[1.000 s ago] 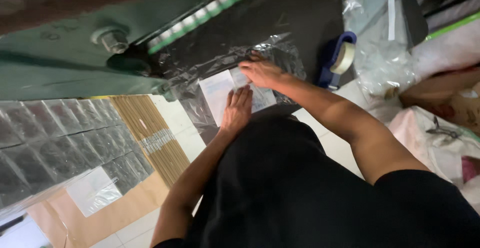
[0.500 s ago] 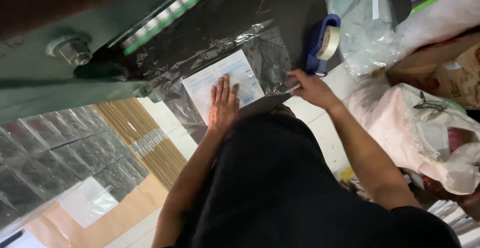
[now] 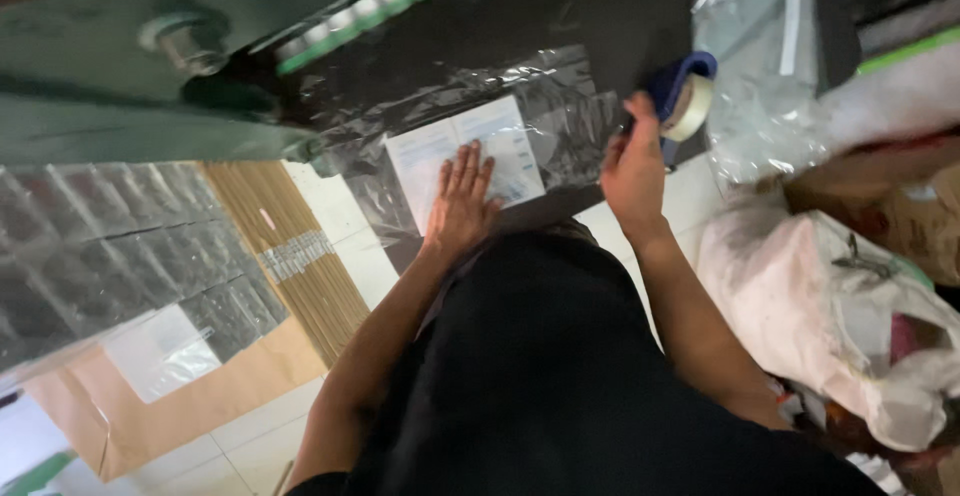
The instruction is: The person places documents into clear plastic sleeves, smooths the plastic, and uses adhesive tape to seal them. They then stack the packaged documents on a table.
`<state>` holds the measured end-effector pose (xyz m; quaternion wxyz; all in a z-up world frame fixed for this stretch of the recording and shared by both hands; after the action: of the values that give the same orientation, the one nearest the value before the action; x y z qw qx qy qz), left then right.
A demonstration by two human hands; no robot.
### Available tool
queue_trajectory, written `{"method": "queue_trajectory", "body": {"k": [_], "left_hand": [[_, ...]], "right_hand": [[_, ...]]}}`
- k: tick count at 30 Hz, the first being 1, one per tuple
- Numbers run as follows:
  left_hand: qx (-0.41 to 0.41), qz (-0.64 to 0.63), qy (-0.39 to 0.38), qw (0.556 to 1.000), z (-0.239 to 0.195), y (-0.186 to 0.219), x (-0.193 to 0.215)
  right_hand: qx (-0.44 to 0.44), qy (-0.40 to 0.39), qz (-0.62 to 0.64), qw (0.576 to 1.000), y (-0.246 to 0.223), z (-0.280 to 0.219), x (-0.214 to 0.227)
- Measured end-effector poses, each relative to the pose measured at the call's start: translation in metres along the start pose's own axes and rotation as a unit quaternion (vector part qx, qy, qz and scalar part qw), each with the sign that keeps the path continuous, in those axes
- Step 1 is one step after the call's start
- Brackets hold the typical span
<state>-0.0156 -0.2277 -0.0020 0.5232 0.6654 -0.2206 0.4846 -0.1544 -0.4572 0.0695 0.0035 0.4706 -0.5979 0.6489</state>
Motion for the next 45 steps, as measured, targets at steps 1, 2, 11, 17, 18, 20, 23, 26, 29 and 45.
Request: {"method": "queue_trajectory", "body": {"k": [1, 2, 11, 17, 18, 20, 23, 26, 29, 45], "left_hand": [[0.001, -0.006, -0.006, 1.0, 0.0, 0.003, 0.0], [0.004, -0.004, -0.002, 1.0, -0.002, 0.002, 0.003], [0.014, 0.033, -0.073, 0.997, -0.001, -0.008, 0.003], [0.005, -0.004, -0.046, 0.999, -0.003, -0.01, 0.009], [0.003, -0.016, -0.019, 1.0, -0.002, -0.01, 0.012], [0.002, -0.026, 0.008, 1.0, -0.001, -0.015, 0.006], [-0.013, -0.018, 0.042, 0.999, 0.002, -0.017, -0.003], [-0.012, -0.003, 0.054, 0.998, 0.01, -0.016, 0.014], [0.023, -0.028, 0.031, 0.999, 0.021, -0.038, 0.006], [0.137, -0.033, -0.04, 0.989, 0.06, -0.097, 0.008]], "right_hand": [[-0.016, -0.009, 0.093, 0.996, -0.026, 0.0, 0.003], [-0.011, -0.011, 0.094, 0.995, -0.024, 0.003, -0.017], [0.157, -0.297, -0.462, 0.821, 0.031, 0.107, -0.131], [0.142, -0.356, -0.437, 0.813, 0.034, 0.114, -0.141], [0.177, -0.285, -0.464, 0.82, 0.033, 0.119, -0.138], [0.212, -0.211, -0.485, 0.822, -0.01, 0.116, -0.13], [0.131, -0.351, -0.393, 0.84, -0.084, 0.089, -0.13], [0.277, -0.381, -0.38, 0.796, -0.085, 0.077, -0.159], [0.312, -0.351, -0.428, 0.772, -0.042, 0.084, -0.177], [0.275, -0.411, -0.428, 0.756, -0.015, 0.107, -0.208]]}}
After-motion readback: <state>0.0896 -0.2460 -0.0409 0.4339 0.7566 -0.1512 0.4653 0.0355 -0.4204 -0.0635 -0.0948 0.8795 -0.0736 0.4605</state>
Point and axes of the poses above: each hand's wrist, its own z-axis towards the middle knuckle, its own x-axis out of the back of the hand, y = z × x, the point moved 4 cm from there along z, towards the middle knuckle, and after that the axes turned 7 degrees about -z, right-handed, at the moved point
